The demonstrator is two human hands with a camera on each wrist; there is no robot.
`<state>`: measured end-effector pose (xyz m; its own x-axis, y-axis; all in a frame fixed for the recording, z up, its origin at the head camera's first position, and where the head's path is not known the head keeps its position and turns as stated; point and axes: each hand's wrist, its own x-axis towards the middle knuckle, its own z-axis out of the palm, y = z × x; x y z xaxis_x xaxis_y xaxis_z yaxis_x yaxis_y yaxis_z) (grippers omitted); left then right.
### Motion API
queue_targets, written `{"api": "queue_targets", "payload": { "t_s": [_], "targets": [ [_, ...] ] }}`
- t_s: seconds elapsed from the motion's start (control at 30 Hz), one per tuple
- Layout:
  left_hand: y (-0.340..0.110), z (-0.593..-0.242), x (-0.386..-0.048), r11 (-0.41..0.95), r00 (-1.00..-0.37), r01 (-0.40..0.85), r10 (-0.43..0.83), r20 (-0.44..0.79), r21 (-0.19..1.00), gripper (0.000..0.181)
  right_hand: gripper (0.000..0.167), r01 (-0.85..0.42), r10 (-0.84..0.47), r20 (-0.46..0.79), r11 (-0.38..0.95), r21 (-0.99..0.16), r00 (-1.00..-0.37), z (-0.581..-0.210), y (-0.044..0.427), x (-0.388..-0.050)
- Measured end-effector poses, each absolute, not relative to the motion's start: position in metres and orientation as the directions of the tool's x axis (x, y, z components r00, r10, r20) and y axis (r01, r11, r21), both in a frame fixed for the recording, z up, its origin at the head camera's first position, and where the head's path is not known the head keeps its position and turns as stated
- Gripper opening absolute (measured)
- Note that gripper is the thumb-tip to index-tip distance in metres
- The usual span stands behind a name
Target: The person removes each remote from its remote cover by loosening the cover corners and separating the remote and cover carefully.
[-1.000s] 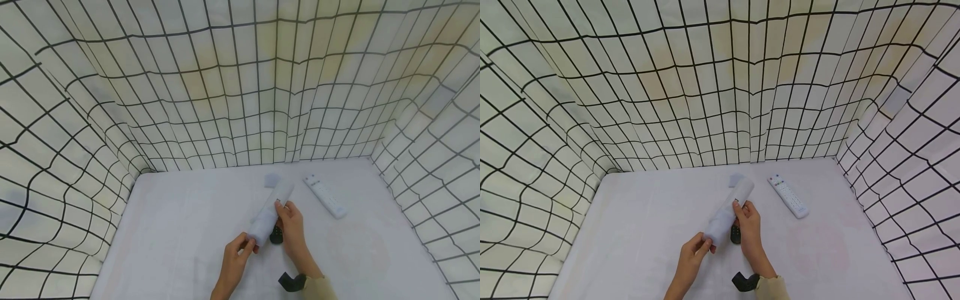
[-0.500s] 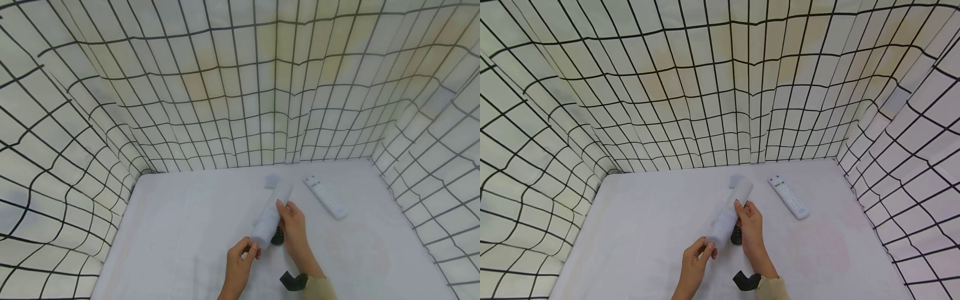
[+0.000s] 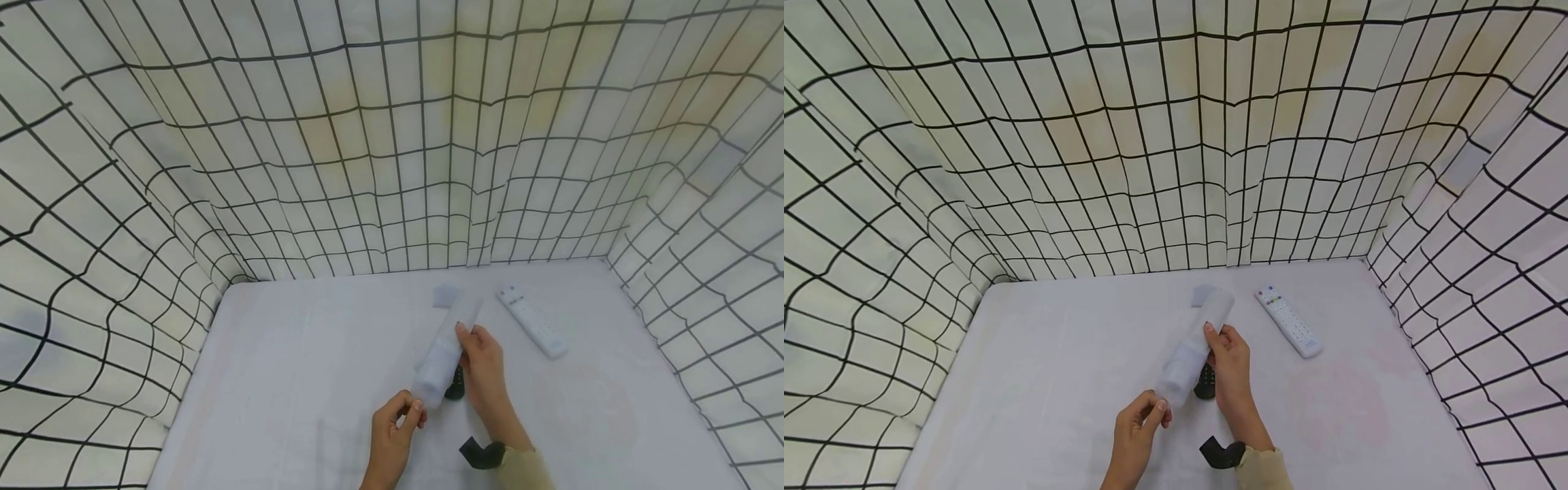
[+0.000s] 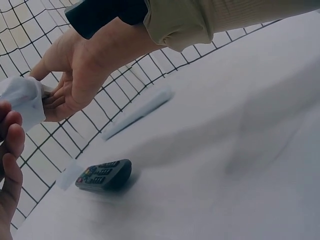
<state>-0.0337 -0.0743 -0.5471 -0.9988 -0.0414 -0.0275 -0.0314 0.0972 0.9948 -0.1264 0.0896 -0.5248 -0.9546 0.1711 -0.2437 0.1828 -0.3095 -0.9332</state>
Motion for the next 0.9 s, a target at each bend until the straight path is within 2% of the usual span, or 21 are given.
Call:
{"api": "queue_targets", "payload": {
  "t_s": [0.27,0.4,0.6,0.77,0.9],
  "targets": [
    [-0.078,-0.554,-0.038,0.140,-0.991,-0.134,-0.040,-0.130,0.981,0.018,0.041,0.215,0.171,-0.272,-0.292,-0.932,-0.947,-0.529,0.088,-0.126],
    [-0.080,-0.558,-0.039,0.157,-0.989,-0.144,-0.053,-0.138,0.977,0.019,0.043,0.212,0.198,-0.276,-0.295,-0.932,-0.940,-0.534,0.087,-0.124],
    [-0.080,-0.561,-0.042,0.051,-0.988,-0.136,-0.080,-0.131,0.989,0.037,0.043,0.219,0.235,-0.293,-0.297,-0.930,-0.927,-0.542,0.086,-0.117],
    [-0.081,-0.561,-0.050,-0.022,-0.977,-0.205,-0.059,-0.206,0.979,0.040,0.050,0.206,0.205,-0.286,-0.341,-0.917,-0.936,-0.543,0.084,-0.112],
    [-0.080,-0.563,-0.053,-0.005,-0.977,-0.197,-0.081,-0.197,0.980,0.038,0.034,0.178,0.202,-0.276,-0.401,-0.899,-0.940,-0.546,0.081,-0.109]
  ]
}}
